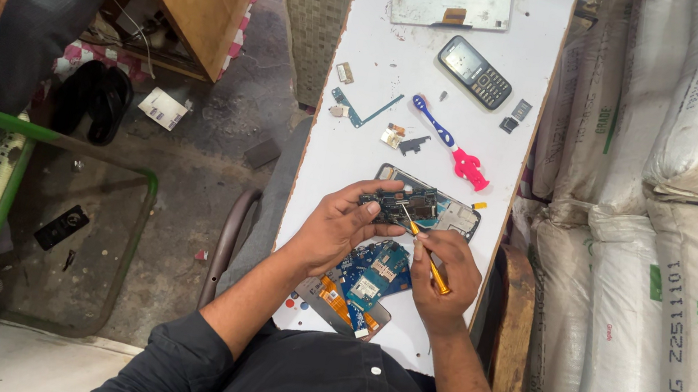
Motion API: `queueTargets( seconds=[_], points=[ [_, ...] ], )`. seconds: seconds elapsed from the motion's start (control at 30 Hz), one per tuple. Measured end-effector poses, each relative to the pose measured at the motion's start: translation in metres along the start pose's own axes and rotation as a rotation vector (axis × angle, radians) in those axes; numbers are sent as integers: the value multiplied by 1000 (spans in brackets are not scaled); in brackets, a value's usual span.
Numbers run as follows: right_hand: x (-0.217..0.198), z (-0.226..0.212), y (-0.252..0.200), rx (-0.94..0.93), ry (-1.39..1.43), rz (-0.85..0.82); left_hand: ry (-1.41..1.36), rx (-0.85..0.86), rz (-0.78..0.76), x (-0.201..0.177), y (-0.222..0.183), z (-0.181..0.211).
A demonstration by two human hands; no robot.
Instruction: The person uses a yellow-handled screwdriver to work on a small blue circuit board held in their left hand. They repeatedly probe and adjust components on the board while seated at a cluttered workbench with various electronic parts and tools nearby.
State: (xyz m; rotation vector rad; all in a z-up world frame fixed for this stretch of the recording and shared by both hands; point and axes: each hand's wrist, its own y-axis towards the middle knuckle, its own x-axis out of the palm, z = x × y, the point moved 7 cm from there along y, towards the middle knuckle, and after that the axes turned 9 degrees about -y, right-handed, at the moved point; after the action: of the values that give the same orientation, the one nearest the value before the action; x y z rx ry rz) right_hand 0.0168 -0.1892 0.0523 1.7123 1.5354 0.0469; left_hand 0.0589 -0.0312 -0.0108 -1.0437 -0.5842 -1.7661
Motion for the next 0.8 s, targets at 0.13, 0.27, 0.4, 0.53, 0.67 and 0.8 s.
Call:
queueTargets(
  seconds=[0.13,0.27,0.4,0.53,0.67,0.8],
  points=[
    [-4,2,0,75,37,15,30,5,9,1,-1,0],
    [-12,6,-2,132,16,99,105,-5,22,6,-3,1],
    [-18,16,-6,251,50,131,271,35,59,11,-3,5],
    [-18,17,-8,208,81,127,439,145,18,21,-5,16],
    [-12,21,-13,171,186,89,647,245,-25,27,-6,26],
    [-1,36,-19,225,387,45,786,364,-23,28,-6,30]
  ],
)
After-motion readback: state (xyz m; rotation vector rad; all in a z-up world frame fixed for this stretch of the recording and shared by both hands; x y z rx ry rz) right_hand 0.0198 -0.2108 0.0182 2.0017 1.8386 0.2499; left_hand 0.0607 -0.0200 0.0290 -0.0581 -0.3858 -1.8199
